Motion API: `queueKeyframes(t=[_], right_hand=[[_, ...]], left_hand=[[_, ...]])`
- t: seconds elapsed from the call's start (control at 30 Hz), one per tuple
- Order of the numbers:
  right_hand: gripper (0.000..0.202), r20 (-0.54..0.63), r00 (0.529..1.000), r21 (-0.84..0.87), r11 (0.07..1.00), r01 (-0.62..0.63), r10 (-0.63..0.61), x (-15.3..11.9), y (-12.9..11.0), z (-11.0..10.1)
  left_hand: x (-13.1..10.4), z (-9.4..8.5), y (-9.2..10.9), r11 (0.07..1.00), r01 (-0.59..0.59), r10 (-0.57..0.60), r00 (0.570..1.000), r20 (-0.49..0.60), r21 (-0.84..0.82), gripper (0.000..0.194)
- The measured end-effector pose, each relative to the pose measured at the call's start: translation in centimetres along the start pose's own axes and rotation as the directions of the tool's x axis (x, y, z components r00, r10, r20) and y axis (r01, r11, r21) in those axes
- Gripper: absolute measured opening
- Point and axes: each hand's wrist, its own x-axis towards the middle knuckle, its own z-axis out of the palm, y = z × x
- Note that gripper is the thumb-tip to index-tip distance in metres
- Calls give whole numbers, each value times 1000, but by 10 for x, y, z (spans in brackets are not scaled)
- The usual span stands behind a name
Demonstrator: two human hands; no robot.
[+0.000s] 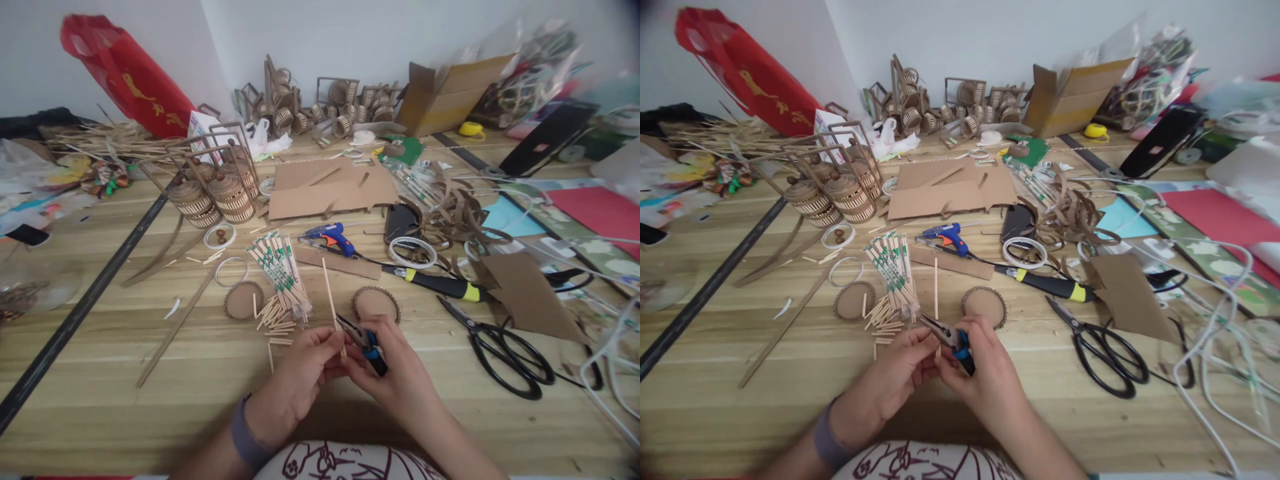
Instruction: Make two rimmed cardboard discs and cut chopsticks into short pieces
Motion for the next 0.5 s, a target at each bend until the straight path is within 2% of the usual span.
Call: queueKeyframes(t=[0.1, 0.17, 0.23, 0.27, 0.33, 0.37, 0.43, 0.5], right_hand=[[19, 63, 985, 84, 982, -167, 162, 2, -3, -7], [27, 165, 929, 194, 912, -361, 333, 4, -6, -14], [37, 339, 819, 363, 739, -568, 463, 5, -9, -21], [40, 446, 752, 452, 602, -658, 487, 5, -10, -22], [44, 634, 631, 564, 290, -773, 447, 5, -11, -21], [44, 698, 587, 579, 159, -800, 411, 5, -11, -19], [42, 770, 539, 573, 4, -820, 342, 3, -10, -13], [37, 787, 538, 575, -44, -817, 300, 2, -9, -8]], left_hand=[[-1, -2, 3, 999, -35, 35, 999, -26, 3, 47], [-2, -4, 6, 992, -116, 120, 990, -80, 48, 45], [-2, -6, 9, 969, -213, 229, 965, -125, 126, 42], [-1, -7, 10, 955, -249, 269, 956, -118, 161, 40], [1, -7, 8, 950, -256, 265, 964, -28, 180, 39], [3, -6, 6, 958, -229, 227, 973, 34, 171, 39], [5, -5, 2, 976, -155, 135, 982, 133, 152, 41], [7, -4, 0, 983, -116, 94, 983, 156, 140, 44]])
